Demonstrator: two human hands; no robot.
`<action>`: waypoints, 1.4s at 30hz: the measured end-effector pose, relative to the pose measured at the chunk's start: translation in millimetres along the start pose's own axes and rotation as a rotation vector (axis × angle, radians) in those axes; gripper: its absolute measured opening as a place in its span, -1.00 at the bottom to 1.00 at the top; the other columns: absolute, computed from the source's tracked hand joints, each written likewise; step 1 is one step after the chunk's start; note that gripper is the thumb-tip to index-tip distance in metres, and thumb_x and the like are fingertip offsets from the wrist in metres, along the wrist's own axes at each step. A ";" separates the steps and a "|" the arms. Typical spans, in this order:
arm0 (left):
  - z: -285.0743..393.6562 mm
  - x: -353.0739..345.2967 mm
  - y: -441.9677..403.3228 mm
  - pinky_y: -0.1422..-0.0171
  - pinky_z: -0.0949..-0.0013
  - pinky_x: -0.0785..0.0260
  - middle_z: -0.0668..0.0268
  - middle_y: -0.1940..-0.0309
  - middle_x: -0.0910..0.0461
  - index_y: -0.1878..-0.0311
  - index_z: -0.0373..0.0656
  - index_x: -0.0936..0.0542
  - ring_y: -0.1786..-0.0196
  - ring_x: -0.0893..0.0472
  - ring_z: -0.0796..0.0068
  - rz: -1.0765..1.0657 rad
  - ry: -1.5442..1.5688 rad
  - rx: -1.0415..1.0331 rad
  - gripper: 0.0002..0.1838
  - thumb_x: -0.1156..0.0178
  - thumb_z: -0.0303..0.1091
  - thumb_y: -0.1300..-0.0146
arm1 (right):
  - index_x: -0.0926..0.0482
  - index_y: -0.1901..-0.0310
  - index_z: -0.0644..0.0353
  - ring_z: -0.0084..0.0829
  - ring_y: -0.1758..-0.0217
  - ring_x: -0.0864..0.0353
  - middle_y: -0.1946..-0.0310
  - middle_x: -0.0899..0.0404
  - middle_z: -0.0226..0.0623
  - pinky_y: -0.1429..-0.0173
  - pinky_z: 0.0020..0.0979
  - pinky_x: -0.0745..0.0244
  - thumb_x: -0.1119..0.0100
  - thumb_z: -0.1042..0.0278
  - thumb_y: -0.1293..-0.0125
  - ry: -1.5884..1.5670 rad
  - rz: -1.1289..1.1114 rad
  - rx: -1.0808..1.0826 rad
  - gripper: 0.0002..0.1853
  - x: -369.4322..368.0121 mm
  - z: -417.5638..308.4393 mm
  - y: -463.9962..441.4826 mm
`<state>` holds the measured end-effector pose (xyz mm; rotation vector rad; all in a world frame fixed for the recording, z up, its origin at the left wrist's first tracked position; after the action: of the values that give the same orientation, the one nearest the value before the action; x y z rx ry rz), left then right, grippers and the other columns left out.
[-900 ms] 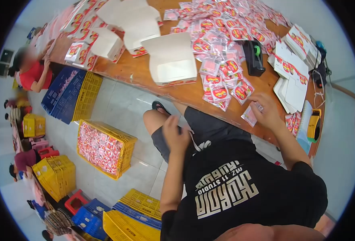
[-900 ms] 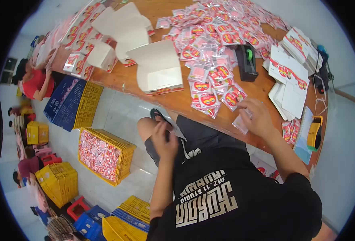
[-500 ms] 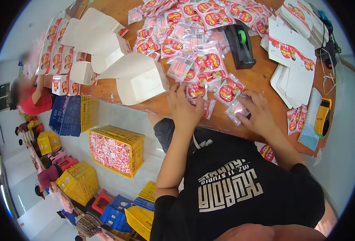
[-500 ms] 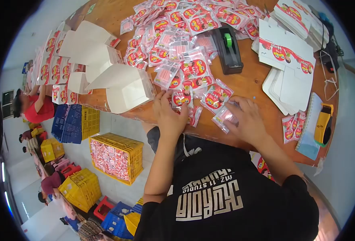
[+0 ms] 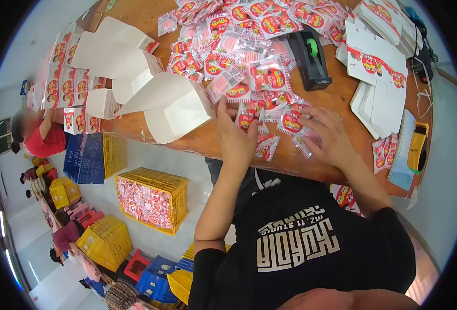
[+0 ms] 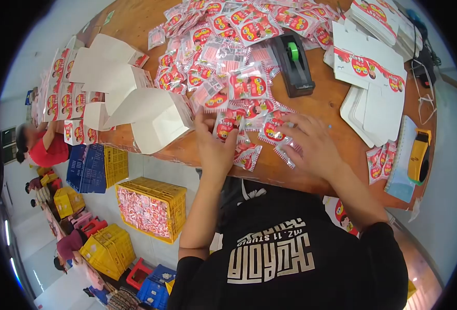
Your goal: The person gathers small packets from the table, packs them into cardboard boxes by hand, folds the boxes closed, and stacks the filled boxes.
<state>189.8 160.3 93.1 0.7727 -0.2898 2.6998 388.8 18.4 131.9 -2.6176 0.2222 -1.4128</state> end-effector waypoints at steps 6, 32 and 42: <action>10.9 39.3 27.7 -0.04 0.26 -0.51 0.20 0.18 -0.54 -0.49 -0.32 -0.43 0.10 -0.62 0.29 -0.102 0.050 -0.044 -0.26 -0.43 -0.56 -0.22 | -0.70 -0.10 0.10 -0.12 -0.23 -0.65 -0.18 -0.65 -0.19 -0.27 -0.09 -0.54 -0.51 0.30 -0.22 0.102 0.014 0.126 -0.60 -20.9 -16.5 -20.7; -4.4 62.8 49.2 -0.21 0.10 -0.55 0.17 -0.03 -0.73 -0.05 -0.16 -0.72 -0.15 -0.67 0.02 -0.510 0.021 -0.233 -0.60 -0.39 -0.64 -0.10 | -0.57 -0.17 0.16 0.04 -0.10 -0.69 -0.01 -0.66 -0.08 -0.16 -0.05 -0.60 -0.49 0.42 -0.17 -0.001 -0.061 -0.088 -0.49 -39.0 -38.3 -40.4; -2.7 28.1 42.4 -0.19 0.07 -0.54 0.10 -0.07 -0.67 -0.21 -0.15 -0.59 -0.12 -0.66 -0.02 -0.321 0.105 -0.310 -0.38 -0.53 -0.53 -0.01 | -0.61 -0.22 0.19 0.02 -0.28 -0.62 -0.13 -0.63 -0.05 -0.37 -0.09 -0.54 -0.41 0.46 -0.17 -0.326 -0.456 0.159 -0.48 -34.5 -53.3 -62.6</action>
<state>150.9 128.5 101.6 0.5327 -0.4986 2.3104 328.8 83.0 145.7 -2.8140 -0.5340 -1.0206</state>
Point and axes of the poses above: each hand's wrist, its own y-axis away from the middle knuckle, its own x-axis out of the back of the hand, z = x × y, the point moved 6 cm from there along -y, towards the middle knuckle
